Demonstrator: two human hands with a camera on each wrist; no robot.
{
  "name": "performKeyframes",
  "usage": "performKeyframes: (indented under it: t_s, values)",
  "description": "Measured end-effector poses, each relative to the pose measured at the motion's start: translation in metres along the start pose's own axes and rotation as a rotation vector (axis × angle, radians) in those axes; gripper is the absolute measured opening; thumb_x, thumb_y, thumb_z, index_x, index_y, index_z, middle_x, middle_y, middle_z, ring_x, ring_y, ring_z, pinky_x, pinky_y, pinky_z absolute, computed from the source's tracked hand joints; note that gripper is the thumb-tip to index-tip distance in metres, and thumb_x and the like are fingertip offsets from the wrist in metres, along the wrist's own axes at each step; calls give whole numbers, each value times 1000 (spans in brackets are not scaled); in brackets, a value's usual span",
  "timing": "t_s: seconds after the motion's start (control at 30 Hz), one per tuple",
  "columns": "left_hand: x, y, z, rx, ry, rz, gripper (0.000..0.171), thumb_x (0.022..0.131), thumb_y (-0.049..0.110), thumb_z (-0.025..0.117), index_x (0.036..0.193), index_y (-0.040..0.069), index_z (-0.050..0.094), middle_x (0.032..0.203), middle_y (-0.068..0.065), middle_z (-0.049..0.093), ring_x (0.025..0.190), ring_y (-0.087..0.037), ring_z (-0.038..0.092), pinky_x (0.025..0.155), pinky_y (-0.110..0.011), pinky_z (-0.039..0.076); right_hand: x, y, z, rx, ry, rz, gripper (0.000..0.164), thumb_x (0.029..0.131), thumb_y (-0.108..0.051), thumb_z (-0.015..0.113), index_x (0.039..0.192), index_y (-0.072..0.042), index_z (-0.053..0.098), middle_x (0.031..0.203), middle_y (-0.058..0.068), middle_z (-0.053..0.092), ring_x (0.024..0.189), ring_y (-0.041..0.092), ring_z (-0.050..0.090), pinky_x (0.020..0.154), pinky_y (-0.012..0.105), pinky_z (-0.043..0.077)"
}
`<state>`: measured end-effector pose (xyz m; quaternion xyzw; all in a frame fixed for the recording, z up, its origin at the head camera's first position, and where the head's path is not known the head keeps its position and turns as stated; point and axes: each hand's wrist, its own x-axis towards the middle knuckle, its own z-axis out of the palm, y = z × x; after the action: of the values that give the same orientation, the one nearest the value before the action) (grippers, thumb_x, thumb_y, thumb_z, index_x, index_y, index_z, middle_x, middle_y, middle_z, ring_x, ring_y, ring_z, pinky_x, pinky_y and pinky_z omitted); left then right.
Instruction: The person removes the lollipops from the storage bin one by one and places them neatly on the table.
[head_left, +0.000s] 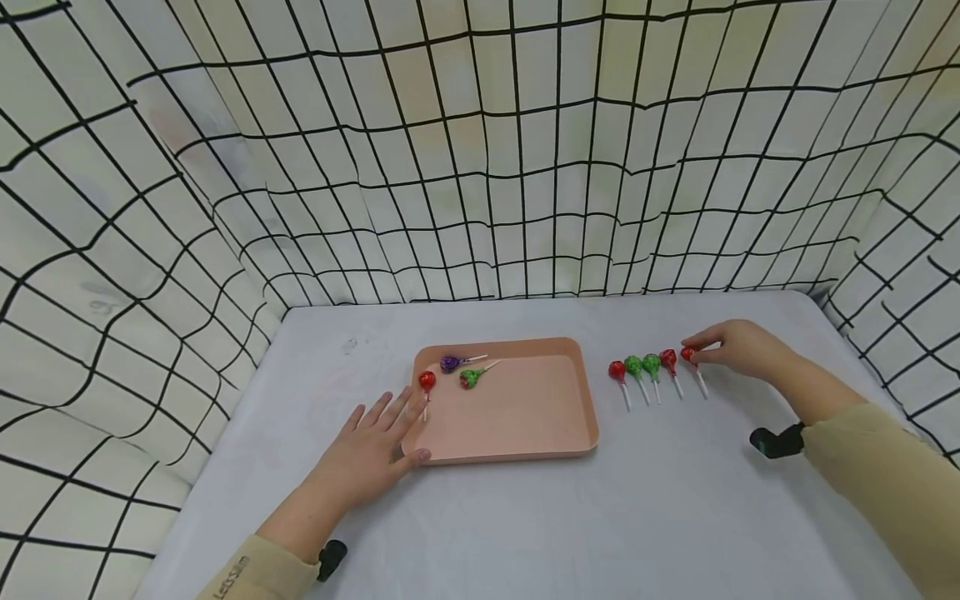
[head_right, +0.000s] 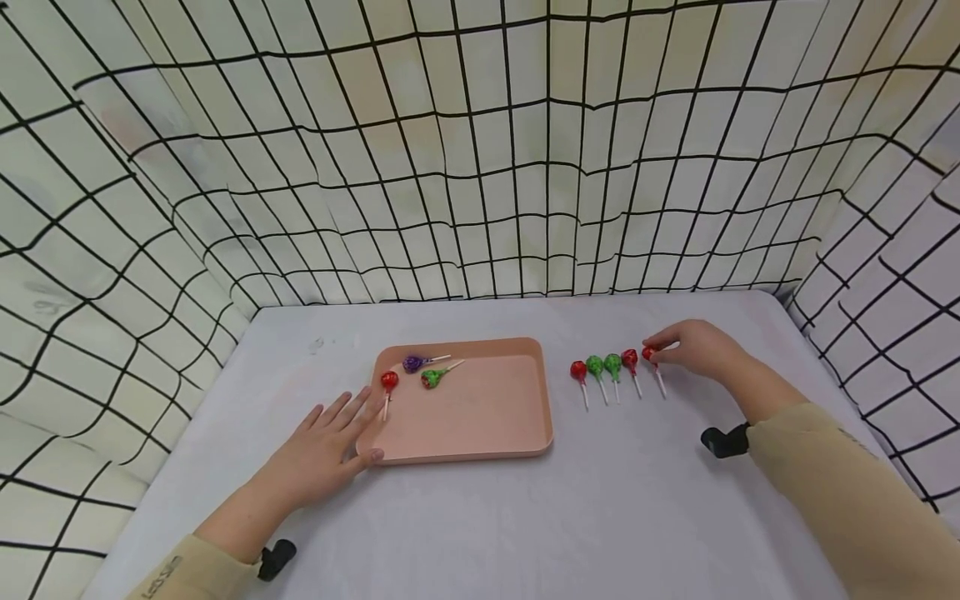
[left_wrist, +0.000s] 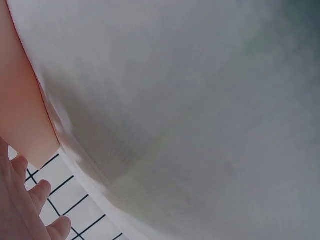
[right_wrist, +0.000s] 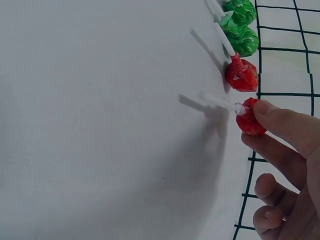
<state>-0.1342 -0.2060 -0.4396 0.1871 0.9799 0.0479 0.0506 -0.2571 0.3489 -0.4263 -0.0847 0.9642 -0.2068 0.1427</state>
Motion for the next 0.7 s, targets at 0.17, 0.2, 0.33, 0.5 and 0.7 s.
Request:
performKeyframes:
  t_s: [0.17,0.2,0.33,0.5,0.7]
  values:
    - [0,-1,0,-4,-3,-3,80,95,64,50,159,24,24,165,-2,18,149,-34,20,117,-61,15,2,1,3,9,-7,20,38,93,-28,70,127,-10,69,134,25,59,128,50,42,104,68,33]
    - [0,-1,1,-2,-4,-2,80,95,65,49,159,24,24,165,-2,18,149,-34,19,117,-61,15,2,1,3,10,-9,23,38,94,-27,70,127,-9,69,134,25,58,129,50,42,104,68,32]
    - [0,-1,1,12,-2,0,81,94,67,47,159,25,24,165,-1,18,149,-34,20,117,-61,16,2,3,4,14,-12,23,38,94,-27,69,128,-9,68,134,25,58,128,51,42,104,69,32]
    - [1,-2,1,14,-8,-5,81,94,68,46,159,24,23,165,-1,18,150,-34,19,117,-61,15,3,4,5,20,-4,7,38,93,-29,70,126,-9,69,132,24,60,127,50,43,104,69,32]
    - [1,-2,1,12,-12,-12,81,94,66,49,159,24,24,165,-2,18,150,-34,19,117,-62,15,4,0,9,18,4,3,38,93,-27,70,126,-8,69,131,25,60,126,49,45,104,68,33]
